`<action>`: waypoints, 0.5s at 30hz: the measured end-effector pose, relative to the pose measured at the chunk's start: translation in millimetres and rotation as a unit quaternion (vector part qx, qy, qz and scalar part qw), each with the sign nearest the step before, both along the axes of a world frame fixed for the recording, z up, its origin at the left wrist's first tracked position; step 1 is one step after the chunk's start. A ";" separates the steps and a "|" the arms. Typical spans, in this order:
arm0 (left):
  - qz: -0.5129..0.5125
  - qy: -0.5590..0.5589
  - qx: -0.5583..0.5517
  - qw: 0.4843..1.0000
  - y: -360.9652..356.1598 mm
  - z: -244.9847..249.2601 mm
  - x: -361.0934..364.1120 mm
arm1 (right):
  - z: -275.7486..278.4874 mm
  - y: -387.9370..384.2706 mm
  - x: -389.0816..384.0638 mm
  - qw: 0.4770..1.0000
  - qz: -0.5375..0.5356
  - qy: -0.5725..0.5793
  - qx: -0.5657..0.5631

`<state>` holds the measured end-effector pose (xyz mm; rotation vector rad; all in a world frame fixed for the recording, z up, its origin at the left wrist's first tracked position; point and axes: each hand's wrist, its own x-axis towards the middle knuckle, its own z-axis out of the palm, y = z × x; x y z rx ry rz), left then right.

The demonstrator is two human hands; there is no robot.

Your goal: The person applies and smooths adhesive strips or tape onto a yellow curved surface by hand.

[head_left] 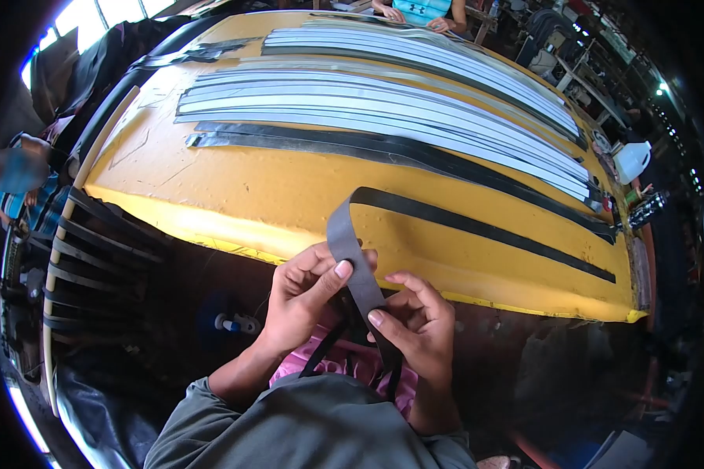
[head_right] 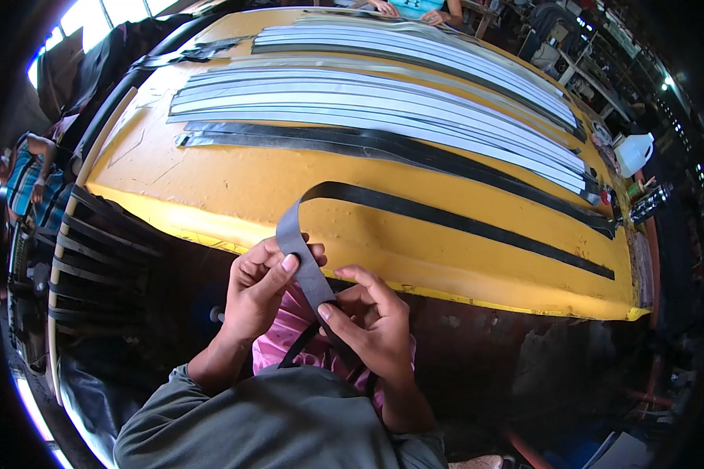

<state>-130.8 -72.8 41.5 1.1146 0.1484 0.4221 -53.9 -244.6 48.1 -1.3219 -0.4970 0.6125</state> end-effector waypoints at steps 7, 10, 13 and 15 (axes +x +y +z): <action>-0.030 -0.057 -0.141 0.988 15.1 14.4 18.4 | 4.4 -10.1 1.0 1.000 0.006 0.011 0.002; -0.002 -0.070 -0.149 0.986 30.7 23.8 31.2 | 4.5 -18.4 3.6 1.000 0.005 -0.002 0.016; -0.022 -0.063 -0.143 0.987 38.7 35.7 42.6 | 12.1 -25.3 1.9 0.999 -0.005 0.032 0.013; -0.044 -0.056 -0.128 0.989 33.6 35.2 44.8 | 5.6 -27.7 -0.8 1.000 -0.011 -0.001 0.007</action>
